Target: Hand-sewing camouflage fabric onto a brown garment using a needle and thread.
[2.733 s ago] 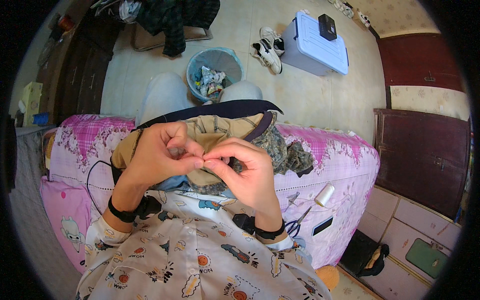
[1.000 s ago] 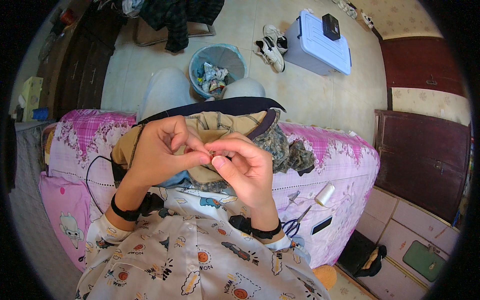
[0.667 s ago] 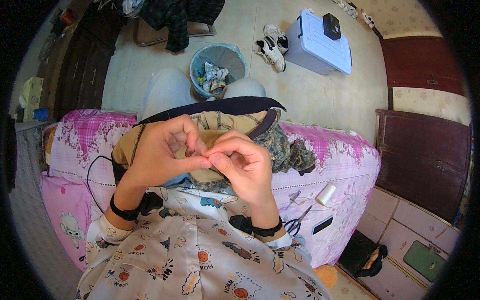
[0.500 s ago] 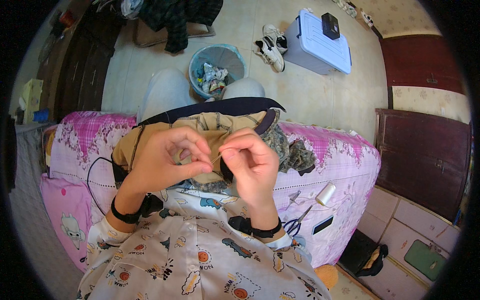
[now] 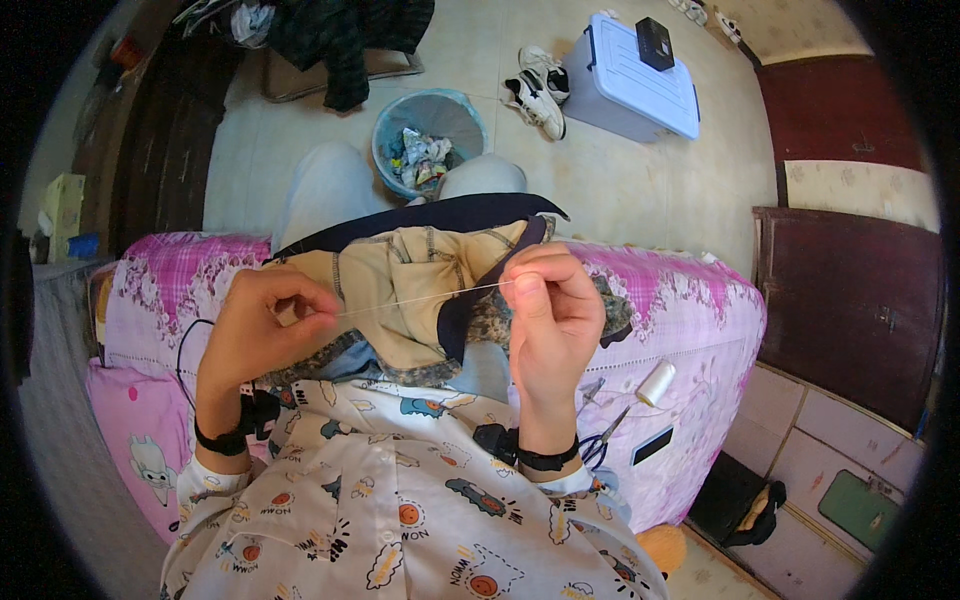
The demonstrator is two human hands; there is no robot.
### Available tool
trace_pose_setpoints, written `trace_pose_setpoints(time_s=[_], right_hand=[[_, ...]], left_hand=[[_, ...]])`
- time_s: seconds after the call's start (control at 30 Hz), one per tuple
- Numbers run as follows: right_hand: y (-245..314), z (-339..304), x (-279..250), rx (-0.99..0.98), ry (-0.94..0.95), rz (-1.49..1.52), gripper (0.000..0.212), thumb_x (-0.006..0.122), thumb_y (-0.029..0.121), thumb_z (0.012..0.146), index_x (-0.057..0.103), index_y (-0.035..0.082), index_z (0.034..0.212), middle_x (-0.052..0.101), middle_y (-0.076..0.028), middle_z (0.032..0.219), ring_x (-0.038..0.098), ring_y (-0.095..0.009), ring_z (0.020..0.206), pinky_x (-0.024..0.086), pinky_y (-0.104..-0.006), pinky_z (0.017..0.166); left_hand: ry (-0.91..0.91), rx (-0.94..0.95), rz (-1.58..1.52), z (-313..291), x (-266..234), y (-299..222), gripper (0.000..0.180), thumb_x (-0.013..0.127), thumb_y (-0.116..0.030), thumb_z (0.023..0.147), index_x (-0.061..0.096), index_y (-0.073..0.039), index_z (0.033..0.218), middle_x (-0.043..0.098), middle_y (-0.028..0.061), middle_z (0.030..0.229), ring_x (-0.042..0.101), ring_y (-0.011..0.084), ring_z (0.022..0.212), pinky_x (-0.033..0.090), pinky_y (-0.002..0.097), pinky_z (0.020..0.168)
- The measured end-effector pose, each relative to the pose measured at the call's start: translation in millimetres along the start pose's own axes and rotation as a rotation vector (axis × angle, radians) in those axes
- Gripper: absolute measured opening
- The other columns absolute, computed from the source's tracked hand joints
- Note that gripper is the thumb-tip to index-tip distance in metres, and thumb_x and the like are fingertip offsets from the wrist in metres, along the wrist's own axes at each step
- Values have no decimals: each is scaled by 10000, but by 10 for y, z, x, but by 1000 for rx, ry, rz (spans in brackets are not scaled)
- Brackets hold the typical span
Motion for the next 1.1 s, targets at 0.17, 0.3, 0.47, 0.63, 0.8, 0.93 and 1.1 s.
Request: trace_pose_setpoints(time_s=[0.17,0.3,0.47,0.63,0.8,0.93,1.1], right_hand=[[-93,-130,162,64,56,-2,71,661,37,893,616,-18,896,595,-84,883,523,-130,779,417,-244,678],[-85,-184,282,89,81,31,74,672,45,887,632,-17,899,599,-83,878,527,-133,788,411,-241,696],[-34,-201,236,73,65,38,70,669,35,885,644,-23,915,600,-76,877,524,-128,797,400,-241,718],[-95,-252,251,166,27,13,50,644,8,897,647,-27,933,593,-45,863,497,-95,777,381,-226,692],[-137,-173,488,269,105,42,66,645,25,918,646,-27,959,606,-9,875,474,-37,746,366,-196,655],[-189,-91,774,290,156,93,80,641,33,932,639,-26,986,619,-7,897,513,-29,773,394,-185,659],[-300,-6,913,328,204,102,84,645,57,937,637,-14,982,624,6,906,529,-22,796,417,-177,695]], left_hand=[[-290,395,289,28,13,-647,449,830,-61,633,673,-43,1053,639,116,905,607,220,833,488,308,704],[-329,564,63,141,266,-1000,362,833,-74,652,677,-40,976,599,95,834,596,231,793,479,316,683],[-274,598,-43,181,384,-900,151,792,-29,728,683,-24,832,615,65,786,584,204,687,456,297,619],[-189,489,-260,78,229,-752,104,767,-9,763,708,-17,848,648,54,815,576,128,692,433,251,608],[-171,416,-476,143,73,-590,129,749,-27,803,739,-39,931,649,43,848,555,93,745,421,241,632],[-182,448,-908,200,40,-539,101,726,-13,832,726,4,931,653,98,979,570,116,886,451,247,767],[-274,413,-1101,296,-56,-318,94,700,-24,863,714,21,945,664,123,1025,601,189,975,450,306,888]])
Point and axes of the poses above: each hand's wrist, its own z-axis towards the middle knuckle, its own x-axis out of the palm, y = z × x, the point moved 6 cm from there along z, towards the middle knuckle
